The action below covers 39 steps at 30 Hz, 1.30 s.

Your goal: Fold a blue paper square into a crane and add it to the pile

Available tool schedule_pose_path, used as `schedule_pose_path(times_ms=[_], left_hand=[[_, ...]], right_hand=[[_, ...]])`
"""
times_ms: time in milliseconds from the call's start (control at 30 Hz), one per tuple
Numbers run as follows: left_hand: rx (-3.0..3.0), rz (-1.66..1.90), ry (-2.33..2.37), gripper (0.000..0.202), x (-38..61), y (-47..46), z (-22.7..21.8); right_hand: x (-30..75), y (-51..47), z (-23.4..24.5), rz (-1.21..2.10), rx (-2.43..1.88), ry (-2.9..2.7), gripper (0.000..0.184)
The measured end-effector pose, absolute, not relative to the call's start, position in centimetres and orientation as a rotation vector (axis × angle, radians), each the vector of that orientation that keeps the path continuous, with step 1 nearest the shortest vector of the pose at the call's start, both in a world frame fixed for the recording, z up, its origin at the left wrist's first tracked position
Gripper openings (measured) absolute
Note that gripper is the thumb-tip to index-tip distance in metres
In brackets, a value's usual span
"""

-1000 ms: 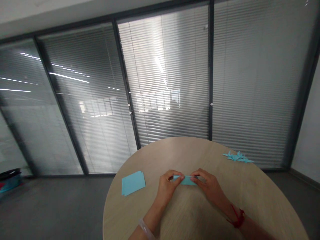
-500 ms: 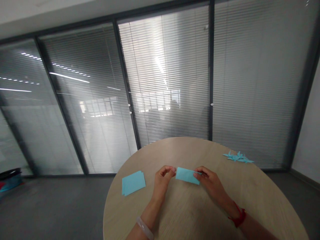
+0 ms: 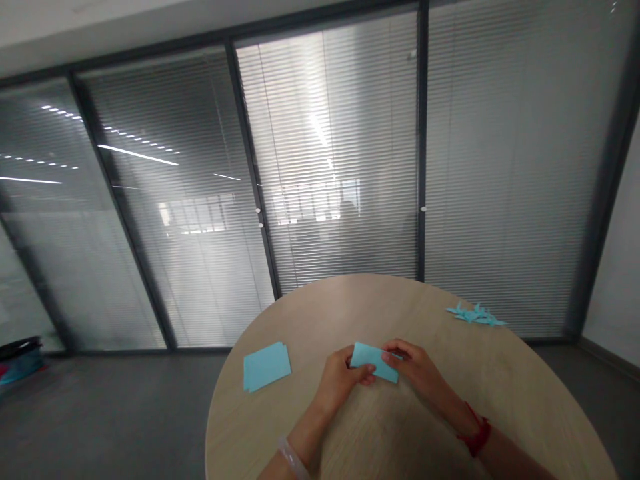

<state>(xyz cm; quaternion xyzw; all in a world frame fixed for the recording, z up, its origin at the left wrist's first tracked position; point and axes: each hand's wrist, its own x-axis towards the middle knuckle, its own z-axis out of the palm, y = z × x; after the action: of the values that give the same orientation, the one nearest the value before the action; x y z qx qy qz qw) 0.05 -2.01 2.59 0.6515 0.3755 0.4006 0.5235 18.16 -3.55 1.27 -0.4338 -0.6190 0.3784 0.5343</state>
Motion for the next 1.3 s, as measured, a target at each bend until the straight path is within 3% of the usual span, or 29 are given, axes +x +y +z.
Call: schedule_pose_path(times_ms=[200,700,1300], left_hand=[[1.652,0.836,0.944,0.022,0.15,-2.34,2.27],[1.509,0.854,0.899,0.036,0.32,-2.25,2.24],[1.655,0.754,0.981,0.027,0.47,-2.89,3.01]], right_hand=[[18.10,-3.46,0.79,0.815,-1.093,-1.581,0.029],[18.38,-3.00,0.59,0.902,-1.105,-1.470,0.035],[18.38,-3.15,0.36,0.859,-1.170,-1.475,0.036]])
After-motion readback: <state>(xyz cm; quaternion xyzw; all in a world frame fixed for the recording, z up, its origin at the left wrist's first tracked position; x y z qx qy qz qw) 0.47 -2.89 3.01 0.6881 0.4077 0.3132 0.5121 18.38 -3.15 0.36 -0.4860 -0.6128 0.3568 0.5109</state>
